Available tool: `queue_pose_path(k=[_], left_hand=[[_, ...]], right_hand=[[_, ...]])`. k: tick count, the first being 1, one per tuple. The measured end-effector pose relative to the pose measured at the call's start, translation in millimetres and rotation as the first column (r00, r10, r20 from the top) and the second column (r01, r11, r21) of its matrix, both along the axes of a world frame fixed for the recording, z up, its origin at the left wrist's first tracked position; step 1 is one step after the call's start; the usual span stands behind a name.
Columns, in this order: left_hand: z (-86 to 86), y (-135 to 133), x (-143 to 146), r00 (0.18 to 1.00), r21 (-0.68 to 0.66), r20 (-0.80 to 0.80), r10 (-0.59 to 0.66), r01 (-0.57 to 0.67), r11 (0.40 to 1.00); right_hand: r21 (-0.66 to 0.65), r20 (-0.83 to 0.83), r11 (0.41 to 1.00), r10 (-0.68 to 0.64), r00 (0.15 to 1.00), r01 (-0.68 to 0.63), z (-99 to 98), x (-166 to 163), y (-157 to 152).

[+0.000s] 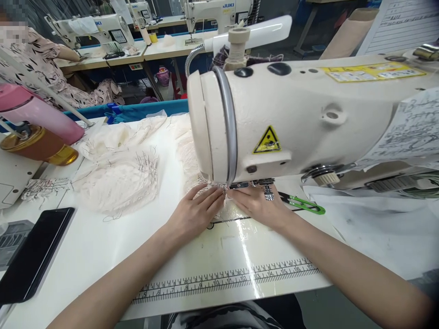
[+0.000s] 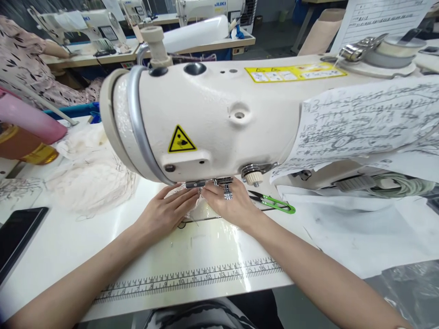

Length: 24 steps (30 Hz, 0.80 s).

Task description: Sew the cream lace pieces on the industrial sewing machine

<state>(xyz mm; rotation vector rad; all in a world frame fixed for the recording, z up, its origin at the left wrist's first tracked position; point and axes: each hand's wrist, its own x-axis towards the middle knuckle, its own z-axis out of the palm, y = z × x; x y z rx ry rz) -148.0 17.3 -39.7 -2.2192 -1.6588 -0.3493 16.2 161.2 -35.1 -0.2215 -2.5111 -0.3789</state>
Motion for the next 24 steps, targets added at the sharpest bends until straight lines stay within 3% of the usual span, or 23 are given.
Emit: queue_pose_path(k=[7, 17, 24], left_hand=[[7.6, 1, -6, 0.999, -0.016, 0.042, 0.005, -0.005, 1.000], [7.4, 0, -8, 0.999, -0.002, 0.024, 0.034, -0.034, 0.999], [15.3, -6, -15, 0.982, 0.148, -0.063, -0.176, 0.184, 0.972]], right_hand=[[-0.183, 0.061, 0.969, 0.178, 0.982, -0.164, -15.6, 0, 0], [-0.265, 0.048, 0.940, 0.233, 0.971, -0.213, -17.9, -4, -3], [-0.243, -0.061, 0.899, 0.361, 0.930, -0.365, -3.2, -6, -8]])
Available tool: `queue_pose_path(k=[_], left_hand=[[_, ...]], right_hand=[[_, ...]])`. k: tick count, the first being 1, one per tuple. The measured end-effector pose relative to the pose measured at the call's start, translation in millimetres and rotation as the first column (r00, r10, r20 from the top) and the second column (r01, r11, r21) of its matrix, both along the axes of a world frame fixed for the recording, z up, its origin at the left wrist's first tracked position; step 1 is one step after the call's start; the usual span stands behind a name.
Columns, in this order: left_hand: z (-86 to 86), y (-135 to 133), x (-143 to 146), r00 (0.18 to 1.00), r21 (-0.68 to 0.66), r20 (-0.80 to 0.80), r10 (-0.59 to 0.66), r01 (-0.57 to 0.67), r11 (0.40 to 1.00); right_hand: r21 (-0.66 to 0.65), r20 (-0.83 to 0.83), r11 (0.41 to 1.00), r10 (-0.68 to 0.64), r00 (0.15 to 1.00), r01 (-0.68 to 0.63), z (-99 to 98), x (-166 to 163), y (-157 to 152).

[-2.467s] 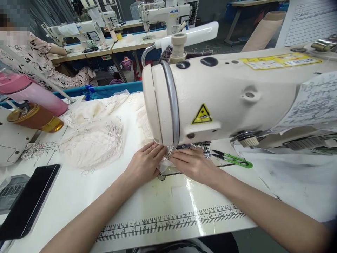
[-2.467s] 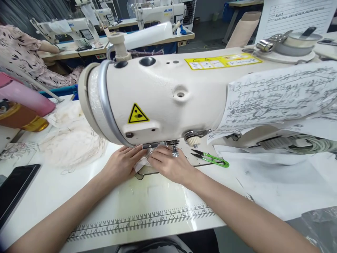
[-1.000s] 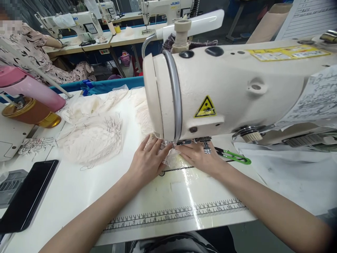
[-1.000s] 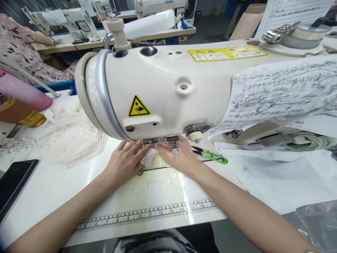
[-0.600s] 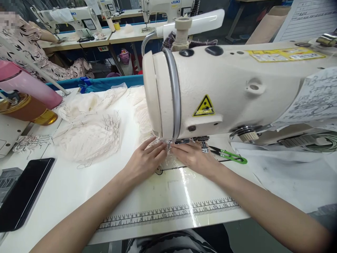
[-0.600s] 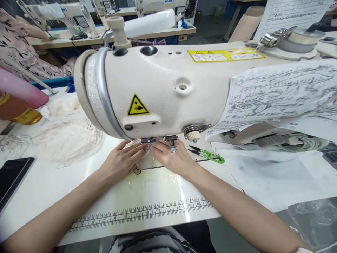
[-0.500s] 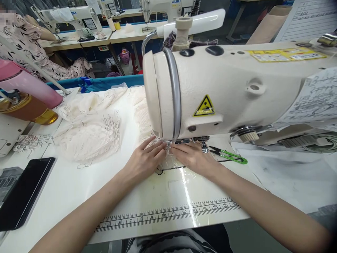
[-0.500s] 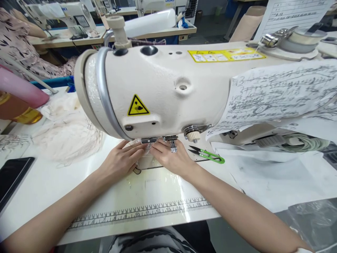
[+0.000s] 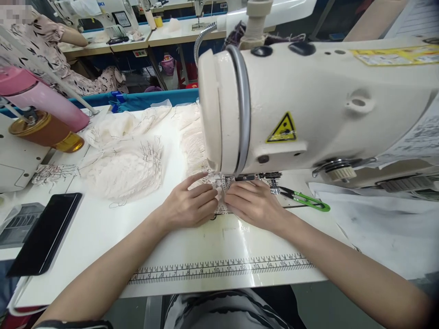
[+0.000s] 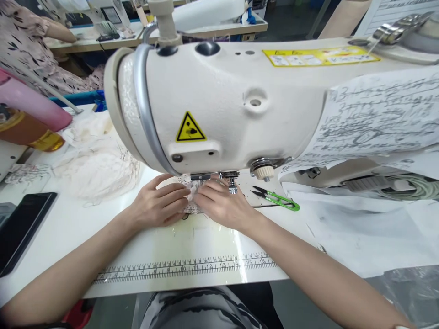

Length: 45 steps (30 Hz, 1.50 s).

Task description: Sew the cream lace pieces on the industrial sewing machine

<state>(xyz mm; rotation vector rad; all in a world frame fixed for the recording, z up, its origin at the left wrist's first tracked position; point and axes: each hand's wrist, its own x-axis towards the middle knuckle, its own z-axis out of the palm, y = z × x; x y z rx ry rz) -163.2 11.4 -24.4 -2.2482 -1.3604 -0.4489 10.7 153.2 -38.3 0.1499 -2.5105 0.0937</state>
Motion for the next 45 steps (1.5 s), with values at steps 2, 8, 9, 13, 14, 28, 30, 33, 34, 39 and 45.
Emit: queue_pose_path(k=[2, 8, 9, 13, 14, 28, 30, 33, 34, 39, 45], left_hand=[[0.3, 0, -1, 0.999, 0.033, -0.032, -0.037, 0.038, 0.999], [0.0, -1, 2, 0.997, 0.068, -0.066, -0.046, 0.051, 0.996], [0.3, -1, 2, 0.996, 0.069, -0.071, -0.050, 0.055, 0.996], [1.8, -2, 1, 0.993, 0.057, -0.093, -0.066, 0.072, 0.996], [2.0, -2, 1, 0.993, 0.048, -0.096, -0.074, 0.079, 0.996], [-12.9, -1, -3, 0.982, -0.341, 0.123, 0.140, -0.091, 0.936], [-11.2, 0, -3, 0.982, -0.339, 0.128, 0.141, -0.091, 0.937], [-7.8, 2, -4, 0.980, -0.320, 0.144, 0.139, -0.086, 0.943], [-6.8, 3, -4, 0.979, -0.315, 0.149, 0.140, -0.087, 0.945], [-2.7, 5, -4, 0.976, -0.332, 0.165, 0.145, -0.084, 0.940], [-2.2, 5, -1, 0.972, -0.333, 0.153, 0.179, -0.119, 0.935]], right_hand=[[-0.012, -0.023, 0.999, 0.048, 0.999, -0.048, 1.7, 0, 0], [-0.050, -0.012, 0.990, 0.133, 0.991, -0.134, 3.8, 0, 0], [-0.051, -0.019, 0.986, 0.158, 0.987, -0.159, 4.6, 0, 0], [-0.064, -0.029, 0.972, 0.225, 0.974, -0.226, 5.5, -1, 0], [-0.068, -0.021, 0.970, 0.231, 0.973, -0.232, 4.5, -1, 1], [-0.042, -0.013, 0.976, 0.212, 0.977, -0.212, -7.8, 1, -1], [-0.031, -0.025, 0.979, 0.201, 0.979, -0.201, -8.0, -1, -3], [-0.010, -0.036, 0.981, 0.193, 0.981, -0.193, -7.8, -3, -6], [-0.005, -0.040, 0.981, 0.192, 0.981, -0.192, -7.6, -4, -6], [-0.003, -0.057, 0.984, 0.175, 0.983, -0.175, -7.2, -6, -8], [-0.008, -0.057, 0.984, 0.175, 0.983, -0.176, -8.0, -5, -6]])
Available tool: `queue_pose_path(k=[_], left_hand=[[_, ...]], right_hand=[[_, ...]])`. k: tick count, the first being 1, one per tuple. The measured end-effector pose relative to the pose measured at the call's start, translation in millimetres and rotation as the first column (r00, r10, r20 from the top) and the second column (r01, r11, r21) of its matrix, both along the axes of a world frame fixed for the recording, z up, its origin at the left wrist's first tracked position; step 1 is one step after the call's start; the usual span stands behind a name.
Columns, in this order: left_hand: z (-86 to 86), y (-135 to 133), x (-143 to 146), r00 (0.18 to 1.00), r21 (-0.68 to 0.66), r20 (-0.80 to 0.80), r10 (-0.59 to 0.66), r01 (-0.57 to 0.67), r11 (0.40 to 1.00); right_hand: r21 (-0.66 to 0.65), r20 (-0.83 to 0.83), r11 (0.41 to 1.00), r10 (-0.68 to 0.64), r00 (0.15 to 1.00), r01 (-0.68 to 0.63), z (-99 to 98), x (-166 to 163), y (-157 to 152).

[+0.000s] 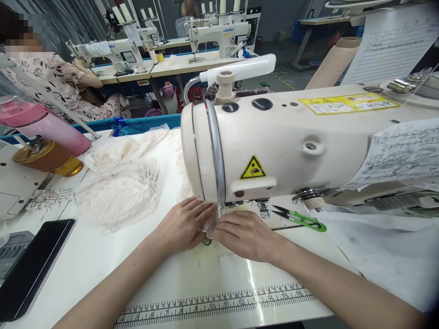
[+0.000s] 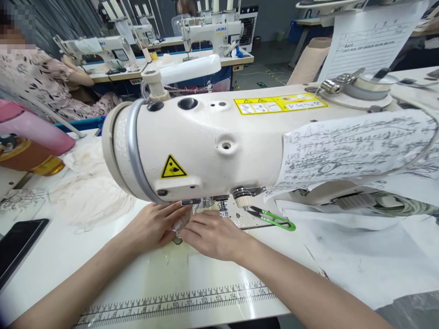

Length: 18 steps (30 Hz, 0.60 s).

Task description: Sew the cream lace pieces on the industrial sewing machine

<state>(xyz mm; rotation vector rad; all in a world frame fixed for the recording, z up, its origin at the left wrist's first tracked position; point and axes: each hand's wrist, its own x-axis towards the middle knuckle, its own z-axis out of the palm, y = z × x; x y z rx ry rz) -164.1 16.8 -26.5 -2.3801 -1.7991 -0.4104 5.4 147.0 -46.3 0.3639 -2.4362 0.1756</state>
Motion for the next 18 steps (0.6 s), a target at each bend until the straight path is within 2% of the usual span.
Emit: queue_pose_path(k=[10, 18], left_hand=[[-5.4, 1, 12, 0.994, 0.109, -0.091, 0.057, -0.047, 0.993], [-7.0, 1, 21, 0.973, 0.117, -0.162, 0.161, -0.143, 0.983]], right_hand=[[0.014, 0.073, 0.996, -0.090, 0.993, 0.089, -3.3, 8, 5], [0.027, 0.091, 0.991, -0.134, 0.987, 0.132, -2.0, 10, 9]])
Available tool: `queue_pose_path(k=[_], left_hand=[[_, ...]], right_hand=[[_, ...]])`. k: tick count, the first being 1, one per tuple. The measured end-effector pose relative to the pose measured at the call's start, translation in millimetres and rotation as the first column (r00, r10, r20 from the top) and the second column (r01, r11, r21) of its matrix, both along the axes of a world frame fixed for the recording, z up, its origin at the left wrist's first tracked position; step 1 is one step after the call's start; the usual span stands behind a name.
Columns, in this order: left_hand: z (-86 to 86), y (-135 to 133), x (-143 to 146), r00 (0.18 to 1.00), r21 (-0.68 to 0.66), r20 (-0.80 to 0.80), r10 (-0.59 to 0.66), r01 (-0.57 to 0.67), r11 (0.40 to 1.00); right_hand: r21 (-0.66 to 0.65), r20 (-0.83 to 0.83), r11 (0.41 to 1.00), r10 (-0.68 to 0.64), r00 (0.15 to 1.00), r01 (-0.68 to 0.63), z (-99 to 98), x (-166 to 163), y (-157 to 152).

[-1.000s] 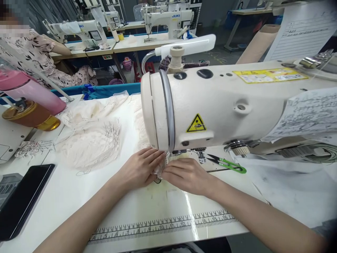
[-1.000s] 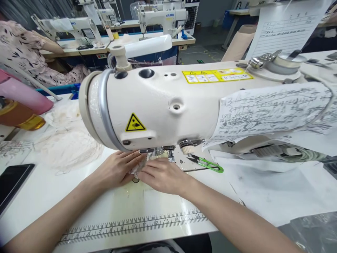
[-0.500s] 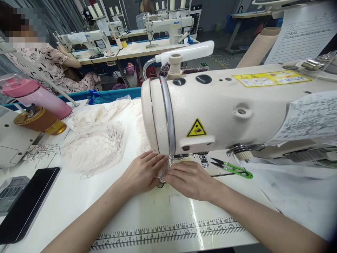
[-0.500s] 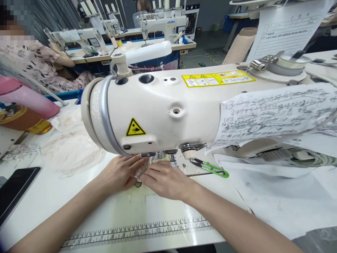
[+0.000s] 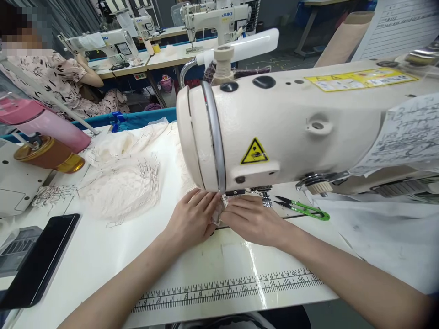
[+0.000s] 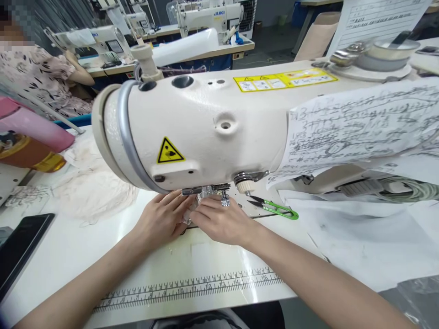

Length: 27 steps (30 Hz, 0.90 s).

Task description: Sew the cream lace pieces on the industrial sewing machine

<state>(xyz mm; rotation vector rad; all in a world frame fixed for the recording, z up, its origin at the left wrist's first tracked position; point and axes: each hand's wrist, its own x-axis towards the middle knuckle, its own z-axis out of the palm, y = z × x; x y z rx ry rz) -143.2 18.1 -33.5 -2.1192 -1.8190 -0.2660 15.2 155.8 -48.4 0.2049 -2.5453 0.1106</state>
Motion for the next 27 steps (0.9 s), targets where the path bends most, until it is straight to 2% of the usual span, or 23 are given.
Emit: queue_pose_path(k=[7, 14, 22, 24, 27], left_hand=[[1.4, 1, 5, 0.999, 0.006, -0.034, 0.032, -0.032, 0.999], [-0.8, 1, 4, 0.998, -0.009, -0.056, 0.032, -0.033, 0.999], [-1.8, 1, 3, 0.998, -0.044, -0.036, 0.045, -0.047, 0.998], [-2.8, 1, 2, 0.999, -0.008, -0.033, -0.003, 0.003, 1.000], [-5.5, 0, 0, 0.989, 0.097, -0.034, -0.144, 0.147, 0.984]], right_hand=[[0.073, -0.002, 0.997, -0.040, 0.999, 0.040, 5.2, 3, 6], [0.202, -0.069, 0.960, -0.185, 0.980, 0.195, 18.4, 6, 7], [0.254, -0.101, 0.929, -0.253, 0.962, 0.270, 25.1, 6, 6], [0.266, -0.094, 0.924, -0.259, 0.961, 0.275, 25.5, 7, 7], [0.229, -0.061, 0.945, -0.226, 0.972, 0.234, 23.2, 8, 8]])
